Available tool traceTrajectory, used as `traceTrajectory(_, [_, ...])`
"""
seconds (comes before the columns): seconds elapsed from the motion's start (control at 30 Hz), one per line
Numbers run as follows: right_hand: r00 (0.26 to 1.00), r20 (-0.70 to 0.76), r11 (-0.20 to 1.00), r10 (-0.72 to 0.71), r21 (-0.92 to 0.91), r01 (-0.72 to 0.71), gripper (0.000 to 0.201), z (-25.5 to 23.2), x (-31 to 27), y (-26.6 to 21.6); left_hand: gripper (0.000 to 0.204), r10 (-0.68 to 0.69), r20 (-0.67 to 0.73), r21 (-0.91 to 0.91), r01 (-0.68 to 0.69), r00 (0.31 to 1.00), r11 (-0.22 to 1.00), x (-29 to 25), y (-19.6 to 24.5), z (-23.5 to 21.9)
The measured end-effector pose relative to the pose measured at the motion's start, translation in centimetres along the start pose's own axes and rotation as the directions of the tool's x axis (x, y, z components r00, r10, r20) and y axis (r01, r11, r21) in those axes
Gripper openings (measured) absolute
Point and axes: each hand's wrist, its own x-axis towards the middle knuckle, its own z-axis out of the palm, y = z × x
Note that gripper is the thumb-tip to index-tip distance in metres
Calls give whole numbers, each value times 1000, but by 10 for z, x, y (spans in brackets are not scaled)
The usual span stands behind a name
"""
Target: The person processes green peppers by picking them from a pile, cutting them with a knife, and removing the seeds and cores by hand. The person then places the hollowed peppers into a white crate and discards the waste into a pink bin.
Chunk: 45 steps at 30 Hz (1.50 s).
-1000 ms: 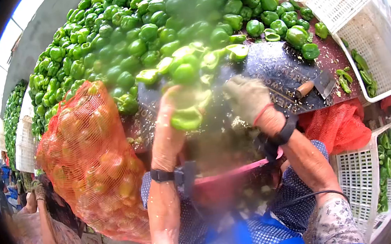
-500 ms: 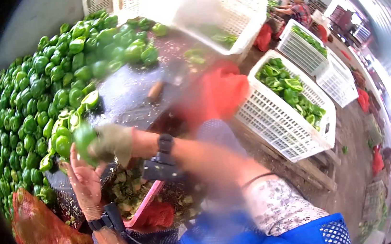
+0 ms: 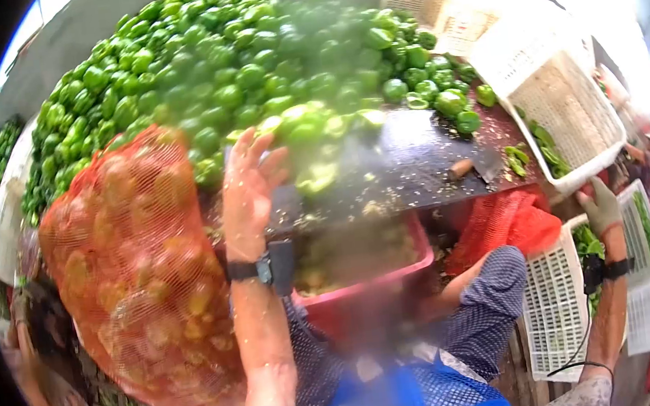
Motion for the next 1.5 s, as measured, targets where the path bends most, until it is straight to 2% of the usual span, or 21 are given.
traceTrajectory(0.03, [998,47,980,-37,196,28,42,-4,-2,-85,44,-32,-62,-21,31,998,999,1,7,3])
traceTrajectory(0.07, [968,35,964,-248,108,243,45,17,12,-124,44,-12,-65,2,12,998,1000,-2,8,5])
traceTrajectory(0.13, [770,67,773,-635,66,631,42,59,26,-212,43,21,-65,42,-18,998,999,-4,8,8])
traceTrajectory(0.23, [585,348,615,-733,-31,788,46,159,31,-329,44,37,-51,92,-33,998,995,-4,8,0])
traceTrajectory(0.37, [371,194,394,-908,98,914,31,238,26,-403,44,-26,-147,184,53,989,982,-5,21,7])
traceTrajectory(0.43, [383,100,388,-918,36,921,24,262,26,-410,44,-46,-172,199,81,984,977,-2,21,8])
traceTrajectory(0.47, [452,174,467,-875,51,883,24,272,27,-411,43,-64,-173,237,104,983,966,0,17,6])
traceTrajectory(0.57, [514,47,506,-856,273,818,23,268,21,-399,41,-103,-171,344,157,980,926,5,7,3])
traceTrajectory(0.63, [600,94,559,-794,497,663,25,256,24,-384,40,-126,-169,399,185,977,898,3,-4,9])
traceTrajectory(0.7, [619,92,499,-780,690,525,28,239,21,-373,43,-170,-128,438,209,977,874,2,-16,13])
traceTrajectory(0.77, [592,16,328,-806,844,424,33,210,10,-368,46,-187,-104,476,214,977,853,-4,-31,20])
traceTrajectory(0.83, [628,-14,231,-778,923,307,36,231,1,-365,55,-273,-100,499,285,957,818,-8,-44,29])
traceTrajectory(0.97, [596,-138,145,-791,904,403,42,216,4,-357,61,-394,-69,471,378,917,797,-6,-60,35])
traceTrajectory(1.03, [606,54,111,-793,992,58,42,213,1,-353,62,-410,-71,438,397,909,806,-8,-67,31])
traceTrajectory(1.07, [588,146,93,-795,988,-120,42,213,-1,-351,62,-390,-55,545,355,919,759,-9,-68,31])
traceTrajectory(1.17, [587,193,44,-786,965,-259,39,214,-2,-343,63,-353,-20,707,262,936,656,-9,-75,35])
traceTrajectory(1.27, [578,298,225,-760,954,-197,38,216,6,-336,63,-327,-65,635,292,943,716,-14,-88,36])
traceTrajectory(1.37, [652,187,464,-735,839,282,41,203,5,-341,60,-298,-126,583,314,946,750,-15,-94,34])
traceTrajectory(1.43, [680,211,538,-702,782,313,42,203,0,-348,58,-333,-155,579,358,930,732,-14,-75,59])
traceTrajectory(1.47, [694,221,575,-685,749,329,42,203,-1,-350,56,-322,-104,689,302,941,659,-13,-69,60])
traceTrajectory(1.5, [657,130,474,-742,795,378,41,203,1,-351,57,-315,-114,629,314,942,711,-11,-66,58])
